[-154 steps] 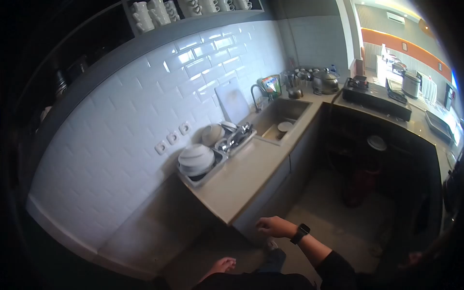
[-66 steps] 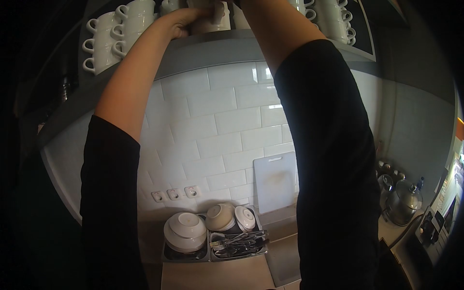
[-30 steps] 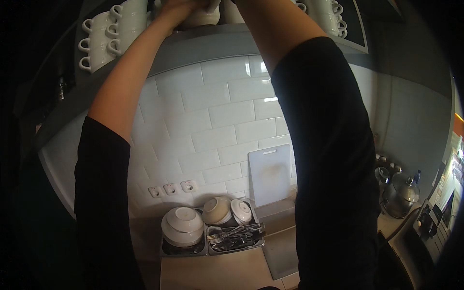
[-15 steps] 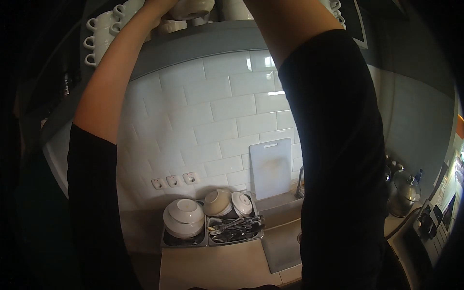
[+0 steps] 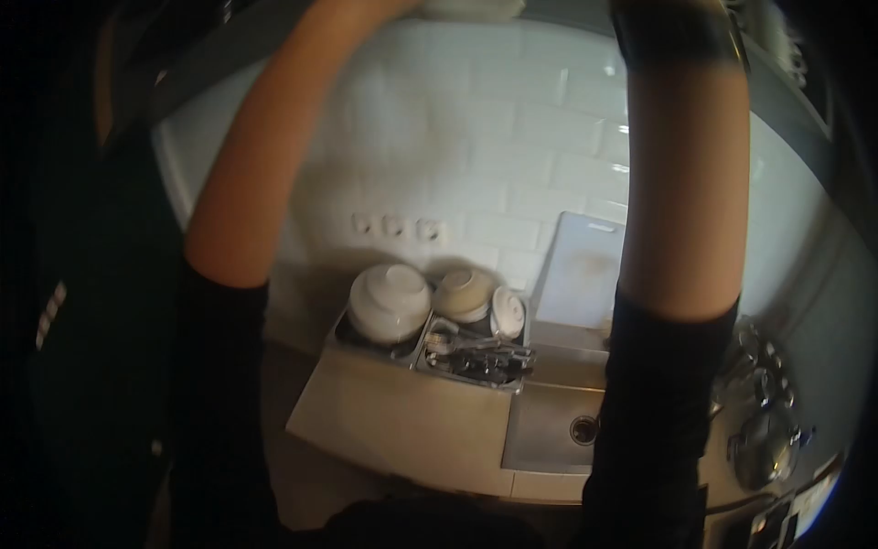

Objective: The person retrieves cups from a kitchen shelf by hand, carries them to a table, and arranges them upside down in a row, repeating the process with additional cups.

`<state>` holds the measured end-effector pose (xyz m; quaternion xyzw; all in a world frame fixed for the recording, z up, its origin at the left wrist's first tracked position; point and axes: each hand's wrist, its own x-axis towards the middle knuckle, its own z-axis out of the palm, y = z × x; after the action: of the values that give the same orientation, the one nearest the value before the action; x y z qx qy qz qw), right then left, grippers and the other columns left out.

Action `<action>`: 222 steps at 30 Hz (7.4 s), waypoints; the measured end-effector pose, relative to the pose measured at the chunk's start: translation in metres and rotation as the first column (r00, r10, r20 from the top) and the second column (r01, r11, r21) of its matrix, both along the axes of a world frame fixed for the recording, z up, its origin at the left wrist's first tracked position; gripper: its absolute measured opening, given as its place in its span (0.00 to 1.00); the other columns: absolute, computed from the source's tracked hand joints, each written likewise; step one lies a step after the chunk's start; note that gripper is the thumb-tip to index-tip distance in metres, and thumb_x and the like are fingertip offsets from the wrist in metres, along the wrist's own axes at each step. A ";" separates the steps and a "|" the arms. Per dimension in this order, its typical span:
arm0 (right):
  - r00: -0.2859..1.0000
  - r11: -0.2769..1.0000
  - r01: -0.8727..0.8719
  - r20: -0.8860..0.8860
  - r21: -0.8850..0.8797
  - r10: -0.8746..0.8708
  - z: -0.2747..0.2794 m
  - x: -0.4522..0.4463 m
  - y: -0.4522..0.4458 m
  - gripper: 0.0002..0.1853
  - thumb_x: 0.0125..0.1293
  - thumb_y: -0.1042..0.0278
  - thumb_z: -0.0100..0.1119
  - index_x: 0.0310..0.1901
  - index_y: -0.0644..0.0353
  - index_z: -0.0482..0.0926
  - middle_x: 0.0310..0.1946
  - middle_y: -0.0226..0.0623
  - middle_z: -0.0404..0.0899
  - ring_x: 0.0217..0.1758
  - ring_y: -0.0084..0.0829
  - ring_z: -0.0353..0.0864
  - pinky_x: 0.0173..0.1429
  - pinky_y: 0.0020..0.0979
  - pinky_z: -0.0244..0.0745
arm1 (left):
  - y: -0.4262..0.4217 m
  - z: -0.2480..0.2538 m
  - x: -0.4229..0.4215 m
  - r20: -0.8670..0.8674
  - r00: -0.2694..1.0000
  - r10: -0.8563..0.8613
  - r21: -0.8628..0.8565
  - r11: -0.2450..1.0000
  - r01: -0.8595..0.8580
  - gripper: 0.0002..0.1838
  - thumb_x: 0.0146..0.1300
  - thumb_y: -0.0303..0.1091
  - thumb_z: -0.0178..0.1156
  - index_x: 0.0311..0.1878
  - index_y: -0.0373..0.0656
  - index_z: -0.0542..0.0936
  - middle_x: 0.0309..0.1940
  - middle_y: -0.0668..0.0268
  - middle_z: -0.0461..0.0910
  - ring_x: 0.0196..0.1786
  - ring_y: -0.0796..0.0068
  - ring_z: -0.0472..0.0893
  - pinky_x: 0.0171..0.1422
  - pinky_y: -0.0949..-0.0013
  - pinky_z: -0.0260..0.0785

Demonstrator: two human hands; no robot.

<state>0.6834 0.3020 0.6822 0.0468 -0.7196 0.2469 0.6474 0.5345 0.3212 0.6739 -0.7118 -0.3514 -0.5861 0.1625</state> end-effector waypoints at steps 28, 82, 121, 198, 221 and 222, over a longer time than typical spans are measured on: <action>0.050 0.333 -0.500 0.357 -0.799 0.933 -0.426 -0.113 -0.113 0.29 0.71 0.39 0.45 0.42 0.65 0.74 0.33 0.35 0.79 0.40 0.28 0.77 0.50 0.32 0.71 | -0.299 -0.476 -0.044 0.506 0.333 0.796 -0.759 0.594 -0.266 0.57 0.30 0.40 0.81 0.66 0.39 0.60 0.55 0.53 0.73 0.61 0.57 0.74 0.63 0.58 0.69; -0.959 -0.423 -0.199 0.264 -0.884 -0.100 -0.469 -0.897 -0.744 0.15 0.75 0.61 0.43 0.40 0.66 0.73 0.36 0.36 0.74 0.45 0.28 0.74 0.55 0.33 0.69 | -0.855 -0.527 -0.563 0.272 -0.840 0.469 -0.777 -0.408 -0.479 0.58 0.29 0.41 0.80 0.67 0.40 0.60 0.60 0.52 0.69 0.62 0.50 0.72 0.64 0.56 0.68; -0.680 -0.487 0.113 0.290 -0.866 -0.673 -0.459 -1.184 -1.498 0.16 0.75 0.57 0.46 0.42 0.64 0.76 0.33 0.34 0.76 0.37 0.24 0.74 0.44 0.28 0.70 | -1.460 -0.533 -0.835 0.354 -0.912 -0.208 -0.759 -0.634 -0.150 0.57 0.26 0.44 0.83 0.64 0.37 0.65 0.57 0.54 0.71 0.59 0.55 0.75 0.62 0.59 0.69; -0.154 -0.208 0.299 0.168 -0.931 -0.974 -0.466 -0.723 -2.278 0.18 0.76 0.57 0.40 0.44 0.66 0.72 0.38 0.35 0.73 0.45 0.26 0.72 0.55 0.31 0.68 | -2.143 -0.515 -0.432 0.264 -0.690 -0.674 -0.597 -0.676 0.432 0.58 0.29 0.40 0.83 0.66 0.41 0.60 0.58 0.54 0.73 0.59 0.55 0.76 0.60 0.58 0.72; 0.641 0.082 0.321 0.153 -0.943 -0.752 -0.474 -0.230 -2.389 0.19 0.77 0.56 0.39 0.44 0.66 0.73 0.38 0.33 0.75 0.44 0.24 0.71 0.54 0.28 0.68 | -2.202 -0.534 -0.098 0.256 -0.029 -0.966 -0.749 -0.217 0.626 0.55 0.32 0.45 0.82 0.63 0.41 0.59 0.49 0.55 0.77 0.49 0.55 0.82 0.51 0.57 0.78; 0.659 0.077 0.330 0.172 -0.941 -0.732 -0.478 -0.213 -2.384 0.19 0.77 0.56 0.39 0.45 0.66 0.74 0.38 0.32 0.75 0.44 0.24 0.71 0.54 0.28 0.68 | -2.196 -0.539 -0.086 0.268 -0.015 -0.963 -0.738 -0.215 0.640 0.55 0.32 0.46 0.82 0.62 0.41 0.59 0.49 0.55 0.77 0.49 0.55 0.83 0.50 0.57 0.78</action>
<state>0.4708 -2.0820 0.2038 -0.5590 -0.2750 0.3349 0.7069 0.4488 -1.8744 0.1350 -0.8447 0.0881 -0.1710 -0.4994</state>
